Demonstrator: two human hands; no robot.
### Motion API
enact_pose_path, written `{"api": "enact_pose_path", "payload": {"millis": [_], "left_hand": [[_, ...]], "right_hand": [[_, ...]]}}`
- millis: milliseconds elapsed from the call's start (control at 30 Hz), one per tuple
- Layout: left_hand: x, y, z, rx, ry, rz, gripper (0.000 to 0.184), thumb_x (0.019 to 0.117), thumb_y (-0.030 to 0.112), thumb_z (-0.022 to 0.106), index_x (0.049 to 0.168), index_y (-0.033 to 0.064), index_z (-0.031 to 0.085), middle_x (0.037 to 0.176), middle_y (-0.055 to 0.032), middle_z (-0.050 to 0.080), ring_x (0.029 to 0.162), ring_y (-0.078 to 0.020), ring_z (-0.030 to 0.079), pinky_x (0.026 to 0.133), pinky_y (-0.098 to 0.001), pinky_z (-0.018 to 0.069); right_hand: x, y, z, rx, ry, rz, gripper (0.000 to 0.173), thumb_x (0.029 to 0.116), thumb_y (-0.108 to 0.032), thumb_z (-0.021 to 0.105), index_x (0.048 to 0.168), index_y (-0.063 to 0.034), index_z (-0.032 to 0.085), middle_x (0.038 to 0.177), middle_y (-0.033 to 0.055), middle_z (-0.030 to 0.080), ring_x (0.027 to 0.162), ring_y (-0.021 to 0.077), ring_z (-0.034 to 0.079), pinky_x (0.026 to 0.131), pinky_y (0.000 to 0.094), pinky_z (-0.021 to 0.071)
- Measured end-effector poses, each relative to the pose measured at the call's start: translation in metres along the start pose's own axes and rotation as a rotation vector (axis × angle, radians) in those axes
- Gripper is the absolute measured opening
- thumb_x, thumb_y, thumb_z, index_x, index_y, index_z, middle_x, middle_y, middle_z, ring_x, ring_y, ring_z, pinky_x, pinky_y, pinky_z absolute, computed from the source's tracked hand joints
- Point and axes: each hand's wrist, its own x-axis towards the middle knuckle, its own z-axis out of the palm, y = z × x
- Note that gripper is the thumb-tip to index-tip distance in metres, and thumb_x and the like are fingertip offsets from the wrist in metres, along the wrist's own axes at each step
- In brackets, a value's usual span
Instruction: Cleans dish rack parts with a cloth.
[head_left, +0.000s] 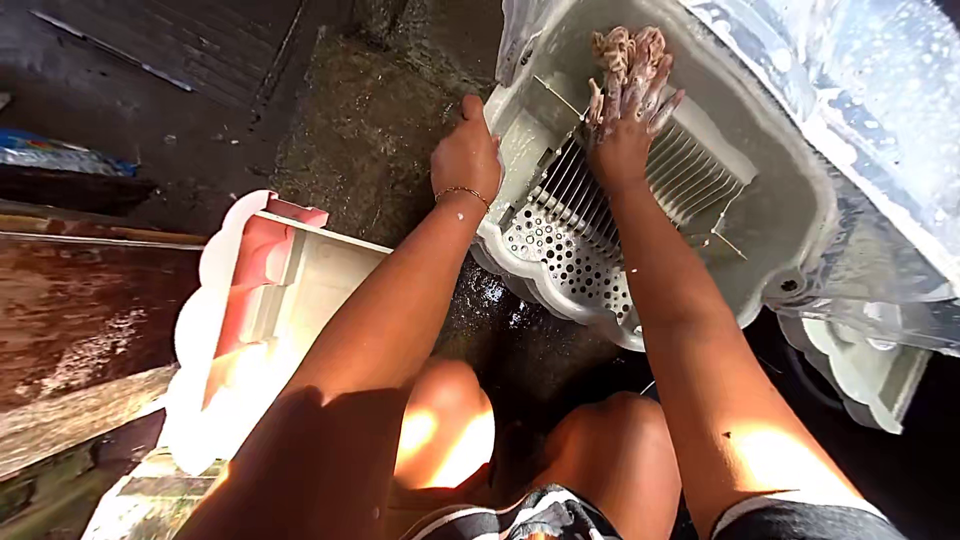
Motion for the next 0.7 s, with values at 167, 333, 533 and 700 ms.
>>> {"api": "enact_pose_path", "payload": {"millis": [167,333,533,700], "left_hand": [[0.002,-0.001,0.001,0.004,0.009,0.002,0.053,0.1067,0.032,0.053,0.149,0.0043,0.037,0.118,-0.0248,0.067,0.106,-0.0436,0.069,0.087,-0.0598,0.0547],[0.001,-0.001,0.0,-0.009,0.012,0.019,0.05,0.1069,0.032,0.052,0.147,0.0047,0.038,0.118,-0.0254,0.067,0.107,-0.044,0.069,0.088,-0.0609,0.0538],[-0.001,-0.002,0.002,-0.009,0.007,0.02,0.052,0.107,0.032,0.052,0.149,0.0046,0.037,0.121,-0.026,0.066,0.108,-0.0444,0.068,0.088,-0.0607,0.0539],[-0.002,-0.001,0.004,-0.008,0.008,0.024,0.049,0.1076,0.032,0.051,0.145,0.004,0.04,0.12,-0.0257,0.066,0.105,-0.0445,0.069,0.086,-0.0605,0.0547]], "right_hand": [[-0.014,-0.008,0.015,0.053,0.189,-0.051,0.042,0.099,-0.003,0.052,0.14,0.0002,0.061,0.14,0.0247,0.061,0.138,0.0423,0.052,0.119,0.0553,0.0338],[-0.05,-0.009,0.01,0.237,-0.04,-0.171,0.035,0.1007,-0.002,0.051,0.133,0.0011,0.066,0.135,0.0226,0.066,0.129,0.0409,0.06,0.11,0.055,0.0463],[-0.101,-0.023,-0.018,0.588,-0.209,-0.179,0.035,0.0938,0.003,0.059,0.127,-0.0014,0.071,0.13,0.0213,0.068,0.125,0.0384,0.063,0.11,0.0541,0.0469],[-0.108,-0.035,-0.041,0.493,-0.343,-0.114,0.026,0.0887,-0.008,0.074,0.112,0.0028,0.074,0.114,0.0231,0.072,0.109,0.039,0.07,0.099,0.0581,0.0532]]}}
